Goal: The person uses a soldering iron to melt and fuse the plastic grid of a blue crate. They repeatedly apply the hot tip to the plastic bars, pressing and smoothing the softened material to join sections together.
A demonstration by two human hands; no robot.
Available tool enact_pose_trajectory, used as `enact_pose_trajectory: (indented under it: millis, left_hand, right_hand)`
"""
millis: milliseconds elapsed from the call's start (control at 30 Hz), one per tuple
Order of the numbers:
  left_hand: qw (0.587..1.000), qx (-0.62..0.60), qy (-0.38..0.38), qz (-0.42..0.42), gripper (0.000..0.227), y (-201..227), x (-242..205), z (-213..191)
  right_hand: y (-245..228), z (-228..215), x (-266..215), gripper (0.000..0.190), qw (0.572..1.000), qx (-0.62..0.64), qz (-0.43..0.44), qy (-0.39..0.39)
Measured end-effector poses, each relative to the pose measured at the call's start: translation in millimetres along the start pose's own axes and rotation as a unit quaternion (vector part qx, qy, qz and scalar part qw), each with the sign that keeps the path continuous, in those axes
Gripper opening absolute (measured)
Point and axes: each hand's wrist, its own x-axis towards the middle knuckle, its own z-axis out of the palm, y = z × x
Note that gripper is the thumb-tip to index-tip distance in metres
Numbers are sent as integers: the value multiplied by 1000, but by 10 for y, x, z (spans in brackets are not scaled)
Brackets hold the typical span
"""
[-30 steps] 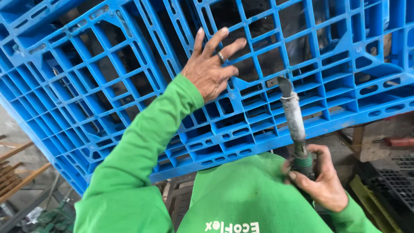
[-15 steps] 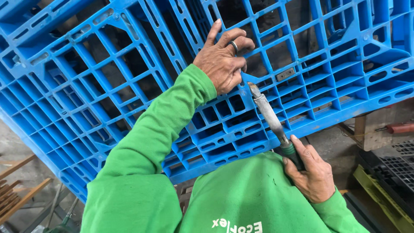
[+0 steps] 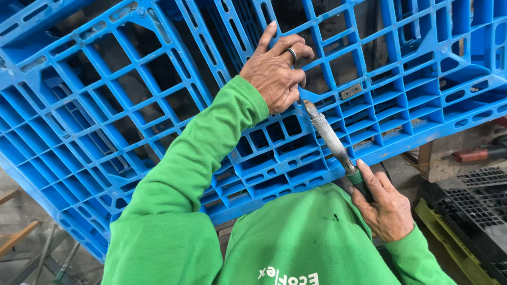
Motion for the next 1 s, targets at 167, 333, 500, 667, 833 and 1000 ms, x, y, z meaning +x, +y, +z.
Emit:
enact_pose_trajectory:
  millis: [167, 333, 500, 667, 833, 1000]
  left_hand:
    - [985, -135, 97, -55, 29, -112, -86, 19]
    - [948, -7, 253, -194, 39, -54, -186, 16]
    - [963, 50, 106, -242, 44, 265, -239, 121]
    - [959, 27, 73, -273, 44, 318, -183, 106]
    - [962, 59, 61, -259, 59, 303, -137, 102]
    - [960, 52, 50, -272, 56, 313, -146, 87]
  right_hand:
    - [174, -99, 60, 72, 999, -21, -19, -42]
    - [258, -206, 119, 71, 997, -16, -67, -39]
    - [360, -249, 196, 70, 994, -23, -93, -46]
    - [441, -264, 232, 70, 993, -39, -92, -60]
    - [501, -204, 186, 67, 987, 126, -94, -36]
    - [525, -143, 102, 66, 985, 154, -74, -36]
